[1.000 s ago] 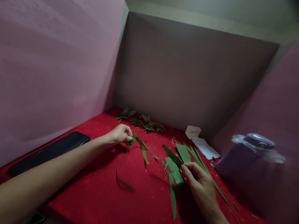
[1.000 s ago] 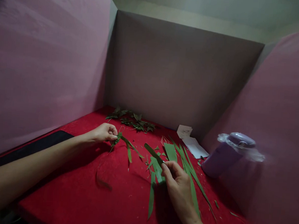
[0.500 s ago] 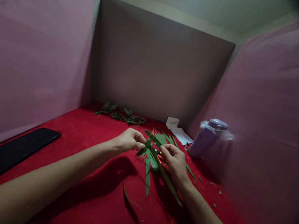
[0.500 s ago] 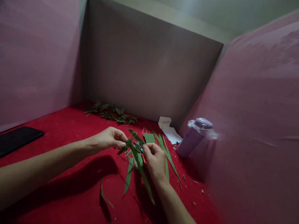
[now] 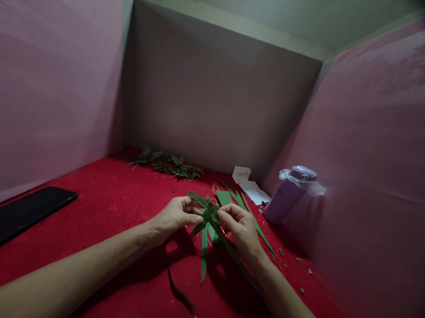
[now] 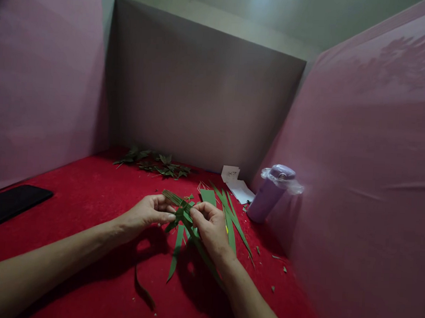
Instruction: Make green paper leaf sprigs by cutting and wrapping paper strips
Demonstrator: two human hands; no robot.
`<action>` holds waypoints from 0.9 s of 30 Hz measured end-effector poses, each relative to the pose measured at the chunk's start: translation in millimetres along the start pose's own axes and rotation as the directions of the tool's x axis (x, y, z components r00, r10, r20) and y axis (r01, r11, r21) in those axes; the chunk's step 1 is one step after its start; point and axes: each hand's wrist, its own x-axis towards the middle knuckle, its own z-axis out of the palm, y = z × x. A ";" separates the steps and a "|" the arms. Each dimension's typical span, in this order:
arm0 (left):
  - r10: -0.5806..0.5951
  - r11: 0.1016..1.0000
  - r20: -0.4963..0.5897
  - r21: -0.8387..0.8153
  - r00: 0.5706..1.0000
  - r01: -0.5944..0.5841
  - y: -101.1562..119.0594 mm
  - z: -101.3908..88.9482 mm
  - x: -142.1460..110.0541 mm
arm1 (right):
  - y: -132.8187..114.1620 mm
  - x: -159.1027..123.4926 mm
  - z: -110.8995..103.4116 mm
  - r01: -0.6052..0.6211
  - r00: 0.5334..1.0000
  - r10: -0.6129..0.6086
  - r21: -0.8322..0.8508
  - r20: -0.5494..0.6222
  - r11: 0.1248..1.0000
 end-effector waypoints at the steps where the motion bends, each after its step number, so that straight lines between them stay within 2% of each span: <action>1: 0.004 1.000 0.002 -0.019 1.000 -0.004 -0.1 -0.3 -1.0 | -0.7 -0.2 -0.2 -0.003 1.000 0.003 -0.006 0.000 1.000; 8: 0.074 0.994 -0.011 -0.074 0.997 -0.075 1.2 -1.6 -4.2 | -0.9 -1.3 -1.2 -0.006 1.000 0.006 -0.040 0.006 0.999; 17: 0.074 0.997 -0.004 -0.027 0.997 -0.075 2.9 -0.1 -5.3 | 1.8 -1.1 -4.1 0.010 1.000 -0.010 -0.088 0.009 0.996; 27: 0.137 0.990 -0.089 0.038 0.987 -0.134 5.8 3.1 -6.2 | 0.5 -3.9 1.6 0.034 0.999 -0.033 -0.074 0.025 0.997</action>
